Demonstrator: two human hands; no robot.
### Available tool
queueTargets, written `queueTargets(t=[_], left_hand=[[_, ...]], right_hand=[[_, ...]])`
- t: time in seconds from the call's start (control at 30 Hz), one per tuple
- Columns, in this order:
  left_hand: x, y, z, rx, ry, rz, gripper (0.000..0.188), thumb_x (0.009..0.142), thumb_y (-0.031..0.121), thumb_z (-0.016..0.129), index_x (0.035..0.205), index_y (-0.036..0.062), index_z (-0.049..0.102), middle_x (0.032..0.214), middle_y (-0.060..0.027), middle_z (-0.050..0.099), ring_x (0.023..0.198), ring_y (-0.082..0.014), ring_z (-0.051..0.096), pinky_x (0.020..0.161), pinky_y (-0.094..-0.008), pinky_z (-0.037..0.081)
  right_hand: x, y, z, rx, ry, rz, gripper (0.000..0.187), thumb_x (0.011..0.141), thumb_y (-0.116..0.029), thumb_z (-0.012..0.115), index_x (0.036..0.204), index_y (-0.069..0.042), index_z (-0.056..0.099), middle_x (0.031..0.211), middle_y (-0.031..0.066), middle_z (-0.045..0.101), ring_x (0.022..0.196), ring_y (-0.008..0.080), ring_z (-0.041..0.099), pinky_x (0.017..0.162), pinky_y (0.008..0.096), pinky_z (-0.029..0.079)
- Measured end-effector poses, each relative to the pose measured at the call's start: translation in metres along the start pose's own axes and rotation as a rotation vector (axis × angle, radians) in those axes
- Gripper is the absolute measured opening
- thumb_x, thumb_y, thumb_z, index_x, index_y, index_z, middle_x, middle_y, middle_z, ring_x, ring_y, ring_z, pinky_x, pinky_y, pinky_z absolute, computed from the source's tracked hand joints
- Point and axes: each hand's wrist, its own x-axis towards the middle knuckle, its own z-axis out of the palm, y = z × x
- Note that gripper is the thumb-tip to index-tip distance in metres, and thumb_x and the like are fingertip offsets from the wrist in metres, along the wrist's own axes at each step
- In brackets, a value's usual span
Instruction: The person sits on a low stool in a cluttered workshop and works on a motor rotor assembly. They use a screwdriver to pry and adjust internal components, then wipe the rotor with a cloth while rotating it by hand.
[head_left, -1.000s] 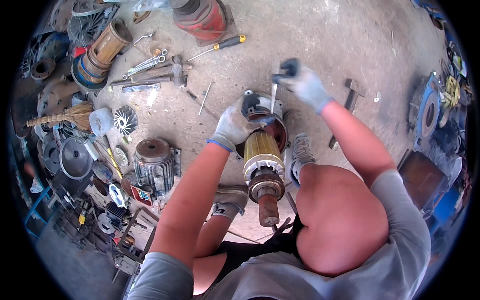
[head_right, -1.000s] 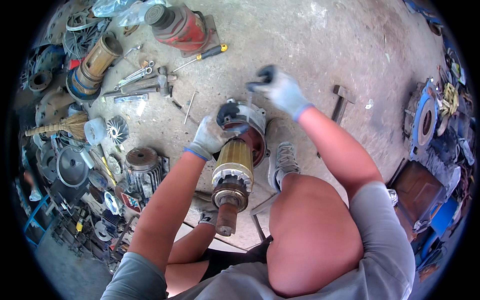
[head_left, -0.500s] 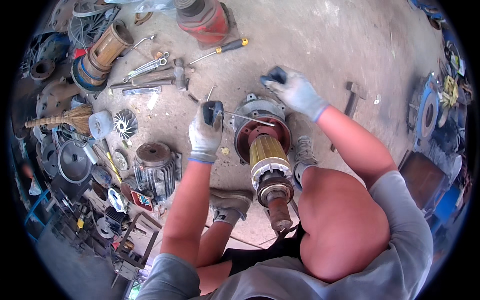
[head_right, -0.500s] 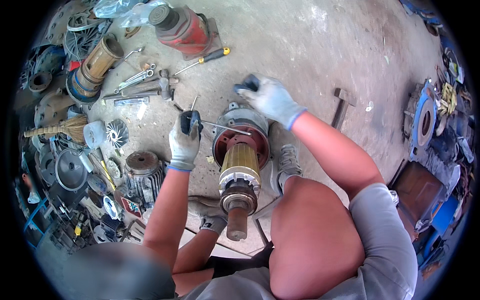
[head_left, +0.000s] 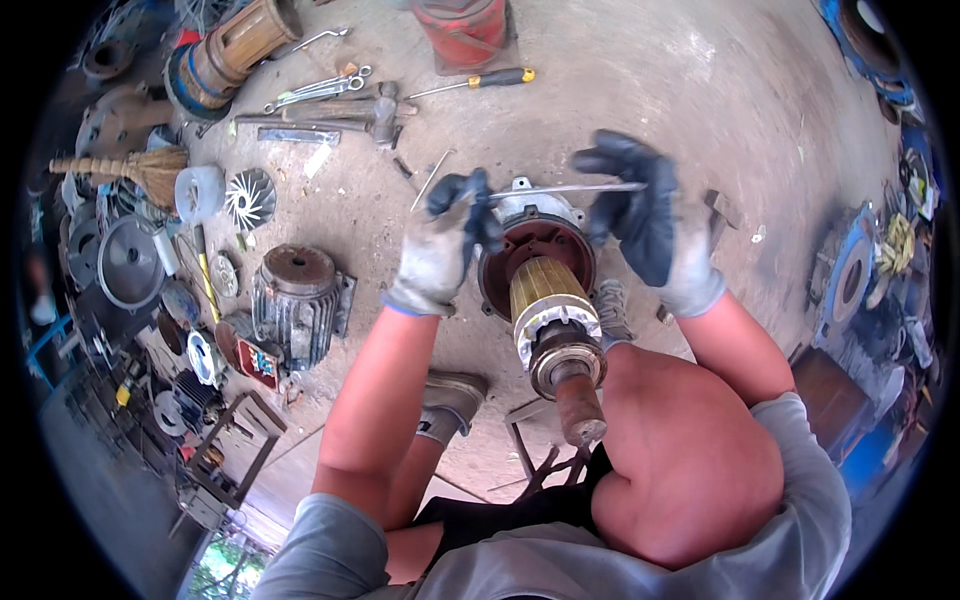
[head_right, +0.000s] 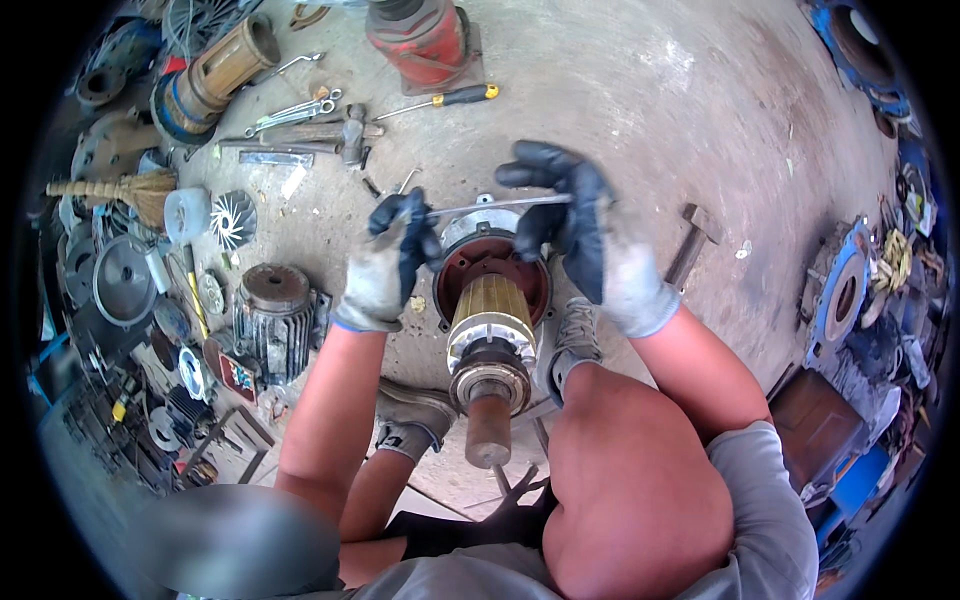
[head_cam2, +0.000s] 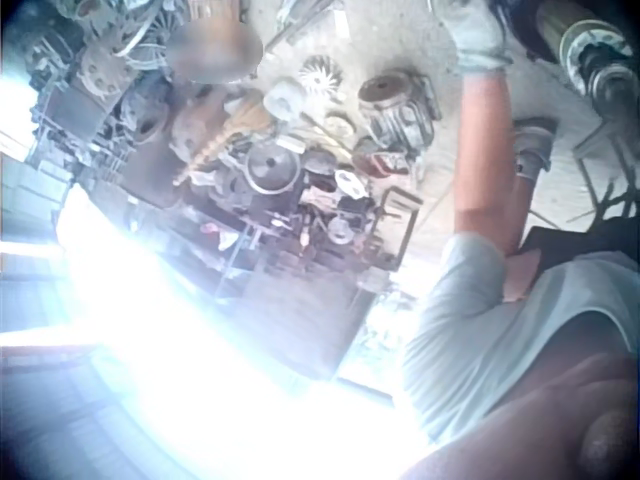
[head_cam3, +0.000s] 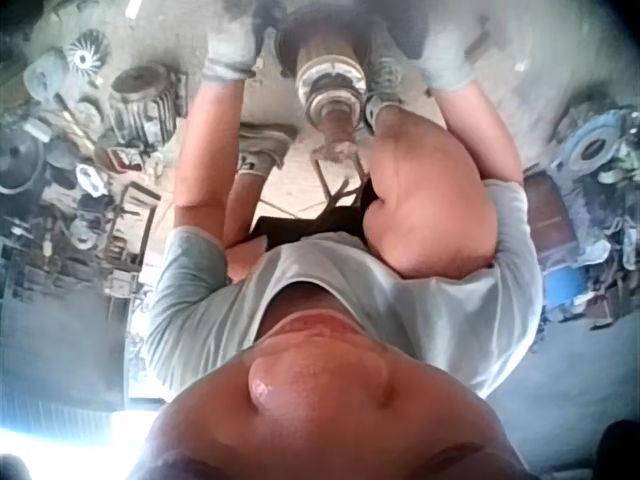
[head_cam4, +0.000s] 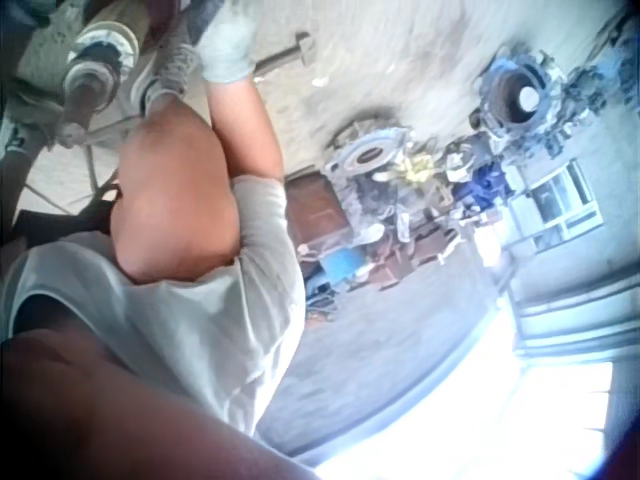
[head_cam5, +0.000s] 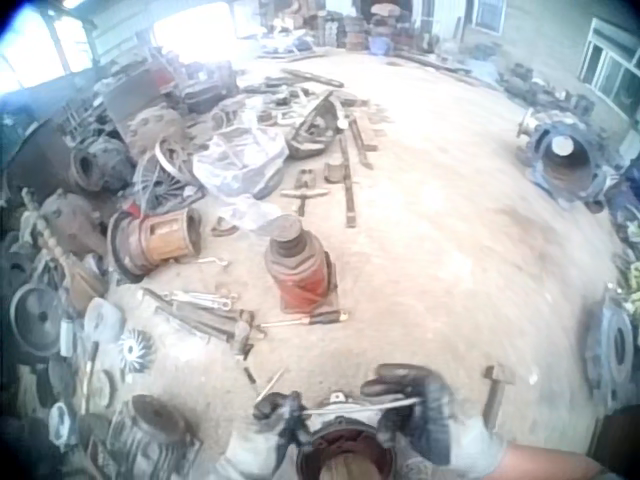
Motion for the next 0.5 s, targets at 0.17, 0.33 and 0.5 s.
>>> queueTargets(t=[0.17,0.33,0.5], left_hand=[[0.003,0.006,0.005,0.805,-0.201,0.381,0.025,0.112,0.012,0.056,0.133,0.0012,0.064,0.106,-0.0096,0.077,0.087,-0.0169,0.071,0.075,-0.027,0.055],[-0.008,0.036,-0.024,0.345,0.019,0.229,0.03,0.109,0.006,0.056,0.138,0.0025,0.063,0.126,-0.0084,0.075,0.102,-0.0142,0.072,0.083,-0.026,0.052],[-0.035,0.038,-0.042,0.276,0.088,0.269,0.03,0.106,0.003,0.061,0.135,-0.0008,0.065,0.123,-0.0095,0.076,0.099,-0.0125,0.07,0.083,-0.0251,0.051]], right_hand=[[-0.009,-0.028,0.008,0.01,0.254,0.036,0.052,0.115,-0.057,0.04,0.103,-0.009,0.057,0.085,0.0088,0.061,0.063,0.0142,0.056,0.057,0.0291,0.047],[-0.04,-0.027,-0.002,-0.35,0.227,0.008,0.056,0.112,-0.059,0.048,0.101,-0.005,0.058,0.075,0.0074,0.059,0.055,0.0125,0.051,0.047,0.0261,0.039],[-0.057,-0.015,-0.012,-0.536,0.159,-0.05,0.059,0.11,-0.055,0.054,0.103,0.003,0.06,0.08,0.0083,0.062,0.059,0.0122,0.055,0.048,0.0257,0.042]])
